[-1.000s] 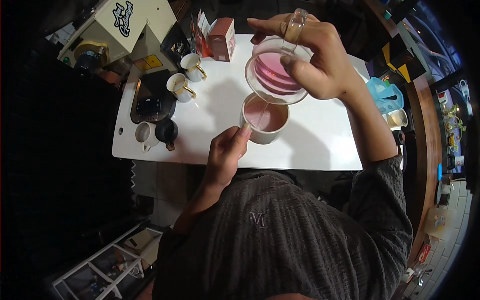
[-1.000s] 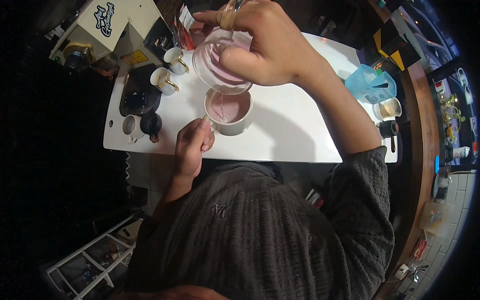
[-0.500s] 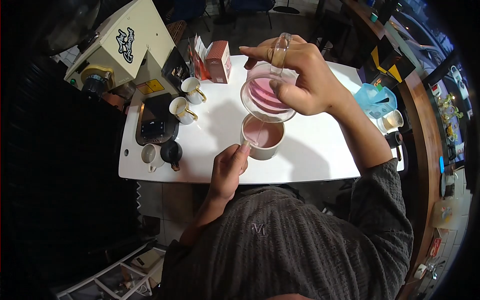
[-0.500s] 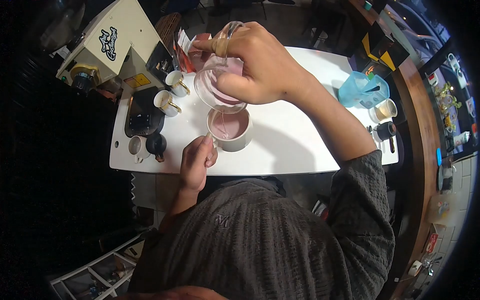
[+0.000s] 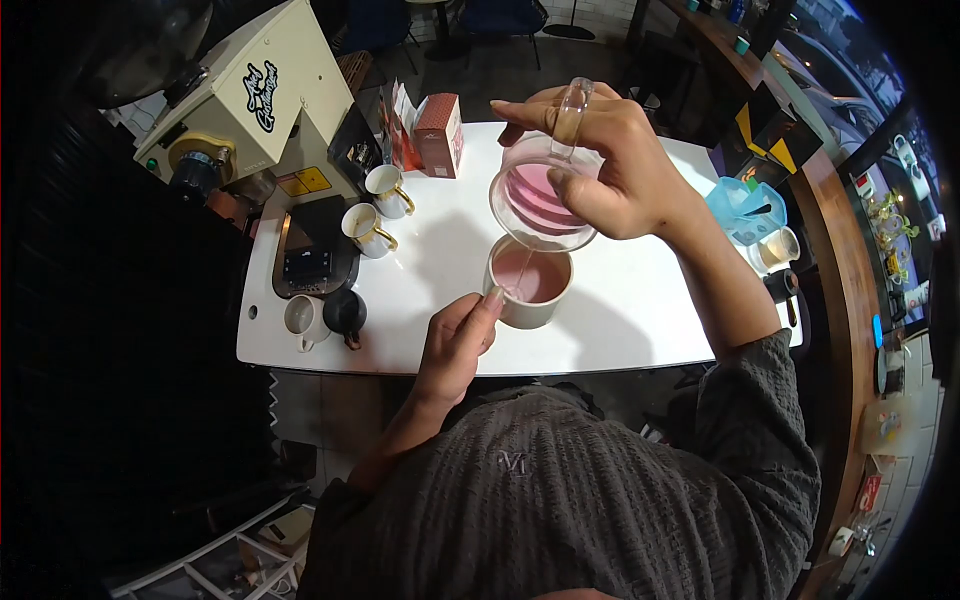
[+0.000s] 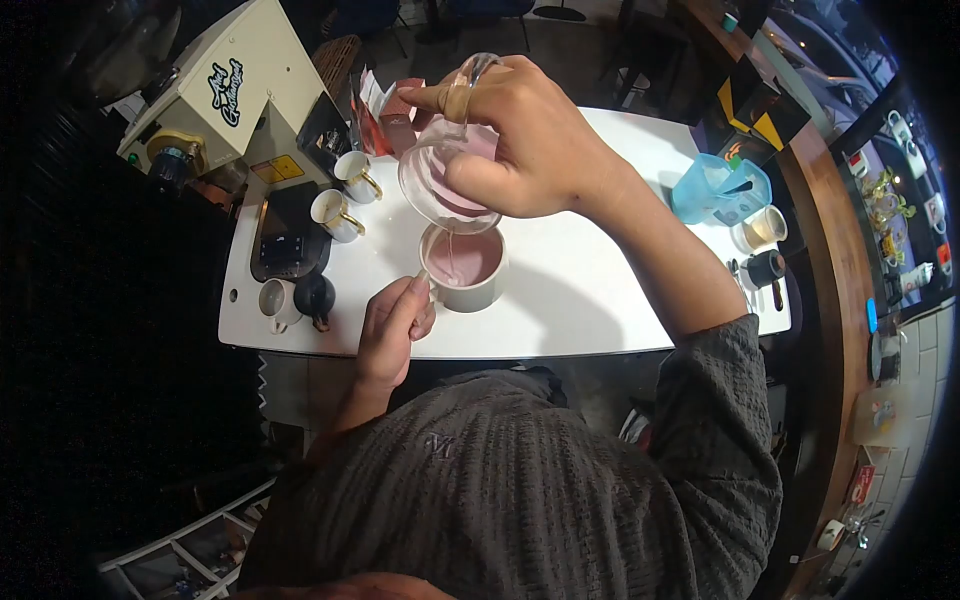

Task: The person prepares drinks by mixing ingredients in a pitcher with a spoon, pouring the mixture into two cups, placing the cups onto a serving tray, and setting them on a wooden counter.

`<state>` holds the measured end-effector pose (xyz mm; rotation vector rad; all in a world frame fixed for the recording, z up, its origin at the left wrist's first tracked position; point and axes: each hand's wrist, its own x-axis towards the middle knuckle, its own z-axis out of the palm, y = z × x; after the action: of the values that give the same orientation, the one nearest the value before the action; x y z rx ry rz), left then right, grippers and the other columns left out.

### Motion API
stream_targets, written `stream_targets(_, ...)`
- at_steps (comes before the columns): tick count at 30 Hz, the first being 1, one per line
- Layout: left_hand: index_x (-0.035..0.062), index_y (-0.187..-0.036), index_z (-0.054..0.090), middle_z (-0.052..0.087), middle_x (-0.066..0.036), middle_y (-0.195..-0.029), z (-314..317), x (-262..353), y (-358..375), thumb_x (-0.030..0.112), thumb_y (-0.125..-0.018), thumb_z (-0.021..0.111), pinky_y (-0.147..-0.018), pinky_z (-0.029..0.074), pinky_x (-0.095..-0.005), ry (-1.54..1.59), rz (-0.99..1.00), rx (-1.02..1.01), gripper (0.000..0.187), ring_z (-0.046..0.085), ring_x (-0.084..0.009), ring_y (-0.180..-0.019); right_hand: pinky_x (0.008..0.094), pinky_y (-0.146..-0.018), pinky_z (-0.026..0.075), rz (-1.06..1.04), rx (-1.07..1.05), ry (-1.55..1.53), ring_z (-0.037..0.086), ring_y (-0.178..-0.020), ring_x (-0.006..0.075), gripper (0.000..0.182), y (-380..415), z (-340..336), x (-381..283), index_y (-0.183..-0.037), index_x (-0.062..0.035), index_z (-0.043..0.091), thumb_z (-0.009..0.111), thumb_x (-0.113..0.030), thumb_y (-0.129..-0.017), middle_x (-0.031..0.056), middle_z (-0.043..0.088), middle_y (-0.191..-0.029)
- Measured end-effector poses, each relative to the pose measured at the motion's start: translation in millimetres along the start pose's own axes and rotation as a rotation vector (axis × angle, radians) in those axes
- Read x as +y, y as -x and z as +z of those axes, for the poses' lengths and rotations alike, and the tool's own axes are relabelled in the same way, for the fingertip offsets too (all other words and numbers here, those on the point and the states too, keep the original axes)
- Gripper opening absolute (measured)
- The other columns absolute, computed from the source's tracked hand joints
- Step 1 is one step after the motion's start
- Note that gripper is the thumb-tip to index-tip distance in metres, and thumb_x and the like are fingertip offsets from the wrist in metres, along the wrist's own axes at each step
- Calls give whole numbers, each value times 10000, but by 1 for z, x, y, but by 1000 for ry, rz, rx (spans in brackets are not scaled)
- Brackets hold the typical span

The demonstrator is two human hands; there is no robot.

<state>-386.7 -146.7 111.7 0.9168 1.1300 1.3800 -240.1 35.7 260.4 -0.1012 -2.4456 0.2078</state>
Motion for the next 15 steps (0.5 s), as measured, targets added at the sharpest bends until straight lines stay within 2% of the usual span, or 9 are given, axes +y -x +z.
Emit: stream_targets(15,109,-665,401,328,49,-591,0,12,2,302,-976,475,-497,220,-217,-23,-55,-32,374,288,-46,-525,382,-806,469,-16,31,17,651,-868,312,511,0,-3,-6,-910,45,689,466,-283,-587,189,685,-965)
